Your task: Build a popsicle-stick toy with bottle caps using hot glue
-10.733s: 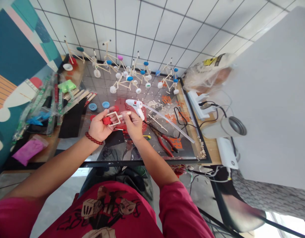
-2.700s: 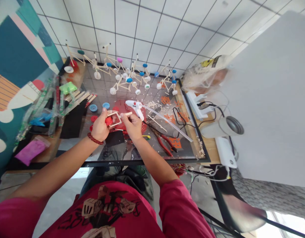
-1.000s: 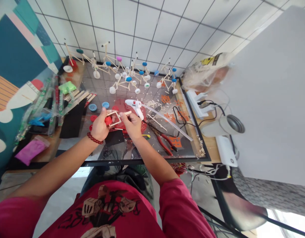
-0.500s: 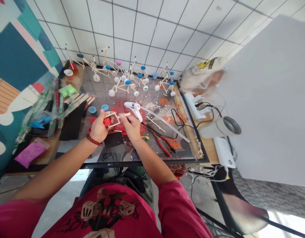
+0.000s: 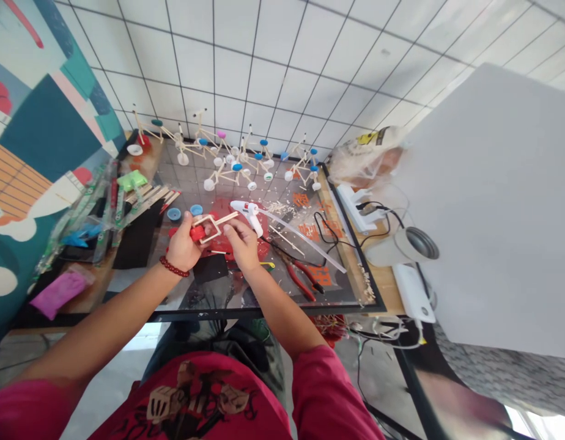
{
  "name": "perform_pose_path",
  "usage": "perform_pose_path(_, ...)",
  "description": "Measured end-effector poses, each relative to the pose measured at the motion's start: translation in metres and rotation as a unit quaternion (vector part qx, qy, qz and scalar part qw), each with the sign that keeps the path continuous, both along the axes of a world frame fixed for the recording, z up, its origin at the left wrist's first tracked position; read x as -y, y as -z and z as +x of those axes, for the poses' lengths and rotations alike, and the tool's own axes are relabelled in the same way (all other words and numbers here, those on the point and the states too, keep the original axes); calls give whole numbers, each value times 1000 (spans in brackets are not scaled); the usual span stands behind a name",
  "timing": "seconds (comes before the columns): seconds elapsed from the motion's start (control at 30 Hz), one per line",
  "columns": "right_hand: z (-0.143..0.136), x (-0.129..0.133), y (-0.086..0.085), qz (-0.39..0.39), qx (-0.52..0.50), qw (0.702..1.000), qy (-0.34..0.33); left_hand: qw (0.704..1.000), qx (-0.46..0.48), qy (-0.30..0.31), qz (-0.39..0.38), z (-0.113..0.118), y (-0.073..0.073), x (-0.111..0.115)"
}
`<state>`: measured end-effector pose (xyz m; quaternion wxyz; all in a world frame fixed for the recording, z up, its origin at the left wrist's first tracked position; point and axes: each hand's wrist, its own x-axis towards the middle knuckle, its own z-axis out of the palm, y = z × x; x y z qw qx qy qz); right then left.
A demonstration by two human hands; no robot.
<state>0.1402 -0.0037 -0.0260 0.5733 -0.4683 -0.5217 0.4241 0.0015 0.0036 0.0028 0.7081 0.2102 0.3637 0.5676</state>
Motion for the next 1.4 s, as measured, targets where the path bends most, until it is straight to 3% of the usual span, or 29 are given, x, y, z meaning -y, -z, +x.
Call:
perform_pose_path(0.2, -2, -2, 4, -28, -31, 999, -13, 999, 33, 5, -7, -2, 1, -3)
perform_pose_path(0.4, -1, -2, 2, -27, -41, 998, -37, 1000, -11, 10, 11, 0, 2, 1)
perform_pose_path(0.67, 1, -3, -4, -8, -27, 999, 33, 997, -65, 4, 52, 3, 8, 3)
perform_pose_path(1.27, -2, -2, -4, 5, -36, 999, 33, 998, -40, 15, 53, 3, 7, 4)
perform_pose_path(1.4, 1, -2, -6, -4, -40, 998, 40, 997, -42, 17, 61, 2, 13, 3)
